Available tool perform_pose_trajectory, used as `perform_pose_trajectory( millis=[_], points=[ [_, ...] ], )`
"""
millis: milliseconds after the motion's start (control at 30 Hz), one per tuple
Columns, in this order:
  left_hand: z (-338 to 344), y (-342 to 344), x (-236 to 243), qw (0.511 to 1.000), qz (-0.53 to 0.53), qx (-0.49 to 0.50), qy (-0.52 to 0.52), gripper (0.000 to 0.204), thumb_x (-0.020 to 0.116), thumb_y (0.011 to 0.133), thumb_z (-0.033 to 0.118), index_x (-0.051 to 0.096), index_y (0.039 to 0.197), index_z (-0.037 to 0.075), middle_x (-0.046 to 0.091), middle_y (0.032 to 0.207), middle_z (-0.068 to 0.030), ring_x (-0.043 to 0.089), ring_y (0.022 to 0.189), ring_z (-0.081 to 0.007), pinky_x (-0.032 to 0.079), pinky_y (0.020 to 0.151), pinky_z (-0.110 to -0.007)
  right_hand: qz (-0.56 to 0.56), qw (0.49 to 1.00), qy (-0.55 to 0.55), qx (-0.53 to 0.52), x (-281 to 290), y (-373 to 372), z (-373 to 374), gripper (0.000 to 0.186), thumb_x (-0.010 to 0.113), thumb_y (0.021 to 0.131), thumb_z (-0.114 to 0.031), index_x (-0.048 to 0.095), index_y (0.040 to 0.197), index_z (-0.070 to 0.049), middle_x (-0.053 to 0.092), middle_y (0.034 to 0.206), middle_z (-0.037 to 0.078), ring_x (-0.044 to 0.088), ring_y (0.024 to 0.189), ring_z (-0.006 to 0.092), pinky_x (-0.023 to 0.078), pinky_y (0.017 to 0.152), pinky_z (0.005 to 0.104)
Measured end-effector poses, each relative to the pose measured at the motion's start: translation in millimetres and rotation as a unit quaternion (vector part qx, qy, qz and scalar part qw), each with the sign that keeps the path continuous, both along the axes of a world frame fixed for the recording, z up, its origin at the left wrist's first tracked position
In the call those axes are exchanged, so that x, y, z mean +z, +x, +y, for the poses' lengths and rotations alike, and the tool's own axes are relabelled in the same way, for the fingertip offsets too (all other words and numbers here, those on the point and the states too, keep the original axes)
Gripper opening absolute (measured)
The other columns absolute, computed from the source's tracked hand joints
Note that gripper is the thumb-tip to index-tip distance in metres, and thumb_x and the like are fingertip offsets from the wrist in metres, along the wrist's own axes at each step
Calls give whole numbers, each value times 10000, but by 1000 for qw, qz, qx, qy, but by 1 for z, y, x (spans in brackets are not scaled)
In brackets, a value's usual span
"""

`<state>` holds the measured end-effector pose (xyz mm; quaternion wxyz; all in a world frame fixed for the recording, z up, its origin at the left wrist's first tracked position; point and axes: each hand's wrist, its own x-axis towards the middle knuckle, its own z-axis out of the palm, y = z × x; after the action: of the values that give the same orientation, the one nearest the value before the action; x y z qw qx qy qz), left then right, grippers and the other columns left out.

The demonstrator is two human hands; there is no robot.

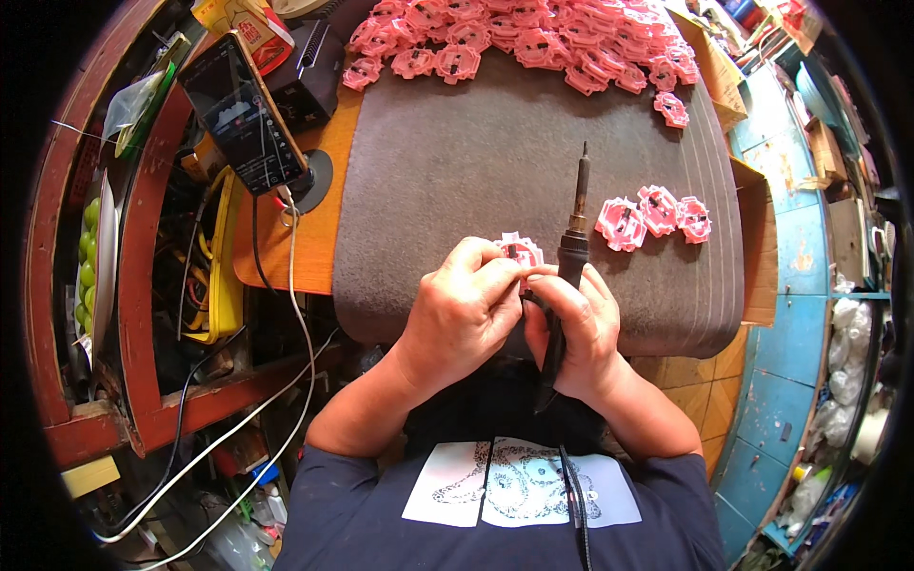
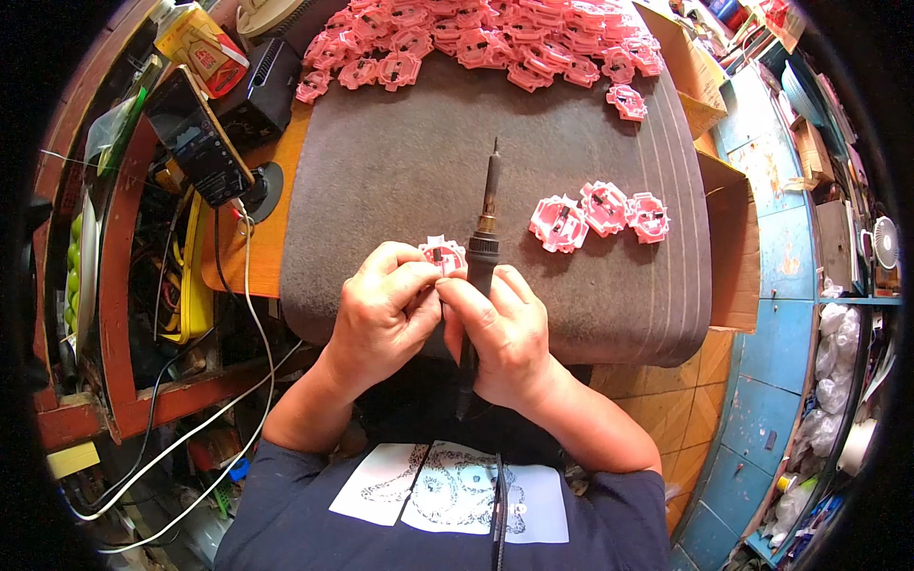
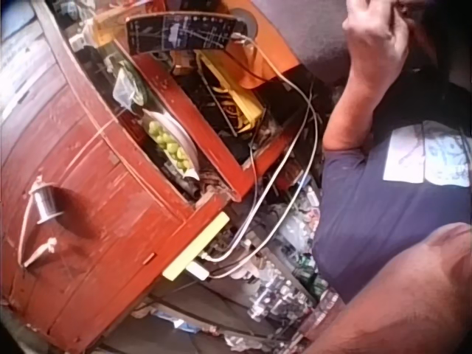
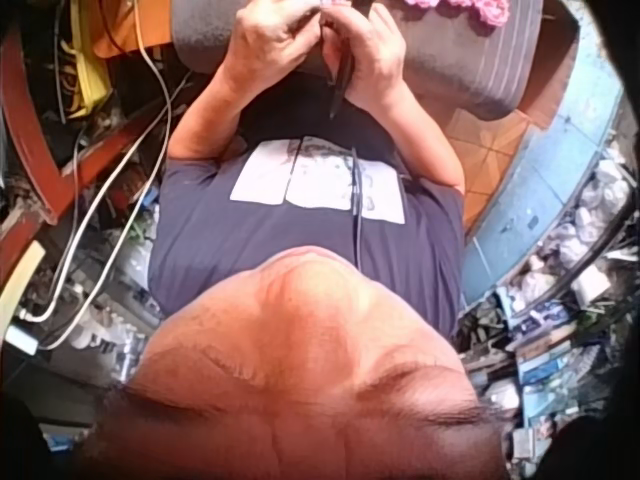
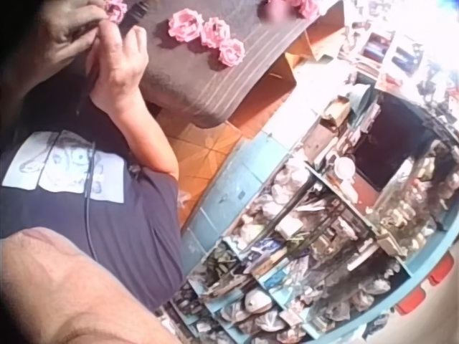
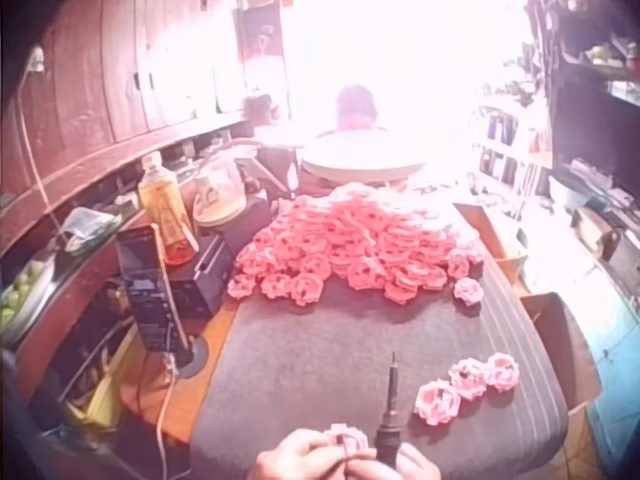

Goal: The person uses a soldering iron to apply heat to small pink plastic components on a workbench. They pick up each piece, apply the soldering iron to specific areas, and place the finished pieces into a cardboard box.

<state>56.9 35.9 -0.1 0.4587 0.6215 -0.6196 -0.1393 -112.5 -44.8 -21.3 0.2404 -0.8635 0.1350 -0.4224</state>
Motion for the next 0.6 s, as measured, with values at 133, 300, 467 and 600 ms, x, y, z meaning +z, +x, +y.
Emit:
perform_pose_trajectory(
  millis=[133,300,467,600],
  points=[
    [0,0,0,1000,-8,3,1,165,761,884,22,733,1044,53,678,1031,-164,734,824,-360,611,708,-417,-68,995,71,17,1,-8,0,416,695,890,42,594,1291,6,720,1123,199,720,926,387,578,818,458],
    [-1,-1,-1,1000,-13,6,1,147,773,866,10,724,1001,39,675,1010,-157,721,802,-341,596,699,-405,-75,997,35,4,6,-40,-1,487,713,990,-248,570,1341,58,741,1056,216,710,846,353,569,764,462],
    [2,-1,-2,1000,-13,11,3,156,787,850,-3,729,992,28,673,985,-146,703,807,-303,574,708,-377,-28,999,-34,-20,20,-59,1,638,720,985,-457,604,1338,61,675,1005,192,656,778,340,545,699,457],
    [1,-2,-2,1000,-8,10,1,152,783,852,-13,728,988,29,672,980,-140,703,798,-293,574,700,-369,-23,999,-22,42,29,-61,3,423,806,885,-233,682,1201,19,644,864,127,601,662,274,487,577,395]
  ],
)
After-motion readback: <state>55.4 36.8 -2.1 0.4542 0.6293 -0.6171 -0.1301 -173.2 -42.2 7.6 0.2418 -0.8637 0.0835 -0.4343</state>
